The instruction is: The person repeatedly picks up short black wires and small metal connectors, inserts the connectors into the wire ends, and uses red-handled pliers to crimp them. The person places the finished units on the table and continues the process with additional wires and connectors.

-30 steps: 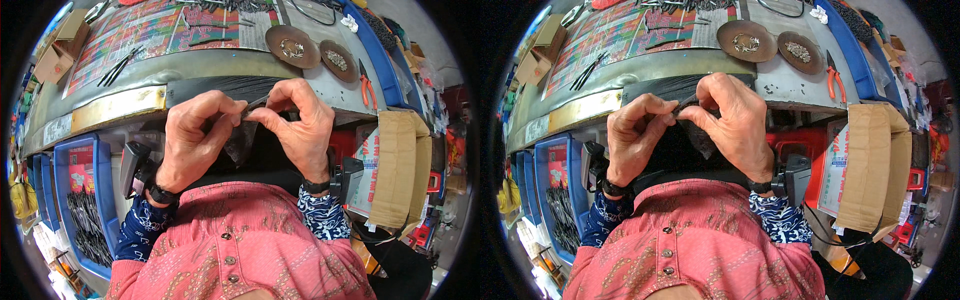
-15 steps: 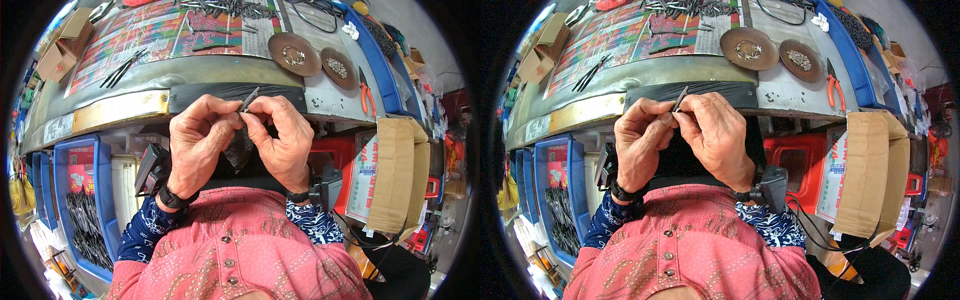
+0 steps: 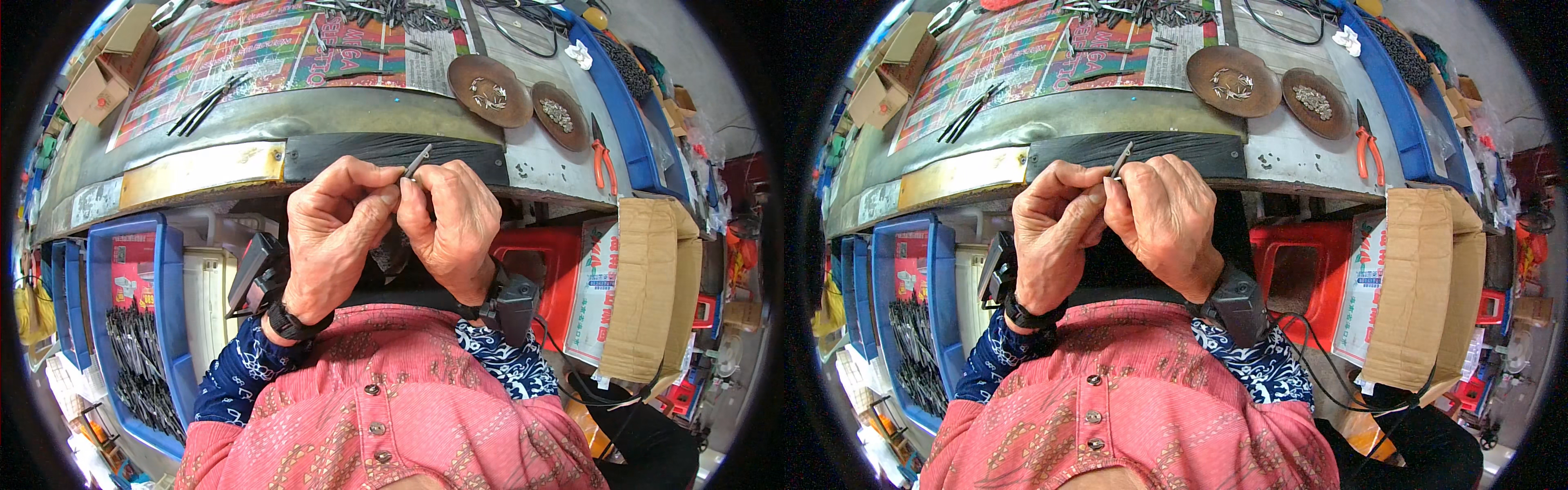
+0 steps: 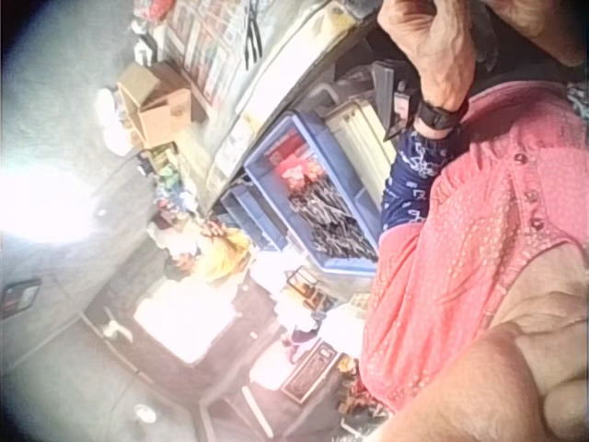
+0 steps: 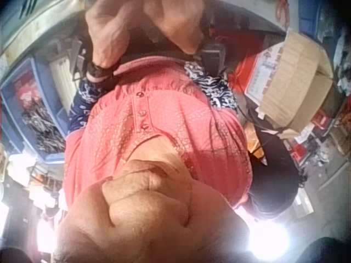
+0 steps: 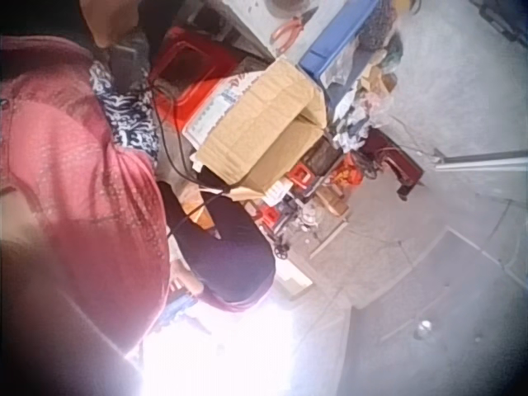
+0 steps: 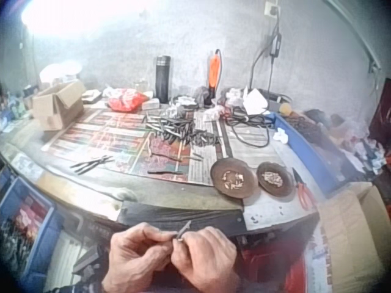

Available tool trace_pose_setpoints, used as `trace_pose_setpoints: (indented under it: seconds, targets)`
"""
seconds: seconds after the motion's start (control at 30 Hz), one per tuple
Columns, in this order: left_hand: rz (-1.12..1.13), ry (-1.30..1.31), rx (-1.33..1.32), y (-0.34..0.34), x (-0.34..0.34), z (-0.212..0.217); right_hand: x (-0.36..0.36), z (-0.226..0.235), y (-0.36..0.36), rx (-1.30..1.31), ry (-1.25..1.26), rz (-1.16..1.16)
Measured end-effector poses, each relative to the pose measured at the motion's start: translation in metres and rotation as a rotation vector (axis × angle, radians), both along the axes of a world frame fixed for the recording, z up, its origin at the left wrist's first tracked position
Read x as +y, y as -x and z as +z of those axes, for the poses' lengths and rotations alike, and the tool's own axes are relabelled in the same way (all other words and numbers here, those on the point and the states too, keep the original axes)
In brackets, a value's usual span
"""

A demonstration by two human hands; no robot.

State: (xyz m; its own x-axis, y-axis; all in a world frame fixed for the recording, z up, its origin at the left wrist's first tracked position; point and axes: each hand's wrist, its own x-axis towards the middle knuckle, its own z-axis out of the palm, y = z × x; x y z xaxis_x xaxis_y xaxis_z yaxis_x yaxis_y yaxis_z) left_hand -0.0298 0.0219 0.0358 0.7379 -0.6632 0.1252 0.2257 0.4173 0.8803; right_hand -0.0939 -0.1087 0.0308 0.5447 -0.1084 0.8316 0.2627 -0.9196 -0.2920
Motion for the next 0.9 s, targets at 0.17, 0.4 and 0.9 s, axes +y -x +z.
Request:
trace_pose_setpoints:
  seconds: [0.17,0.4,0.9]
  targets:
    - [-0.003,0.002,0.018,0.000,0.000,-0.001,0.001,-0.001,-0.001,0.054,-0.081,0.006]
    - [0.022,-0.021,0.012,-0.005,0.004,0.000,0.010,0.015,0.012,0.243,-0.735,0.126]
    - [0.074,-0.095,-0.074,-0.006,0.010,0.005,0.009,0.023,-0.005,0.258,-0.650,0.056]
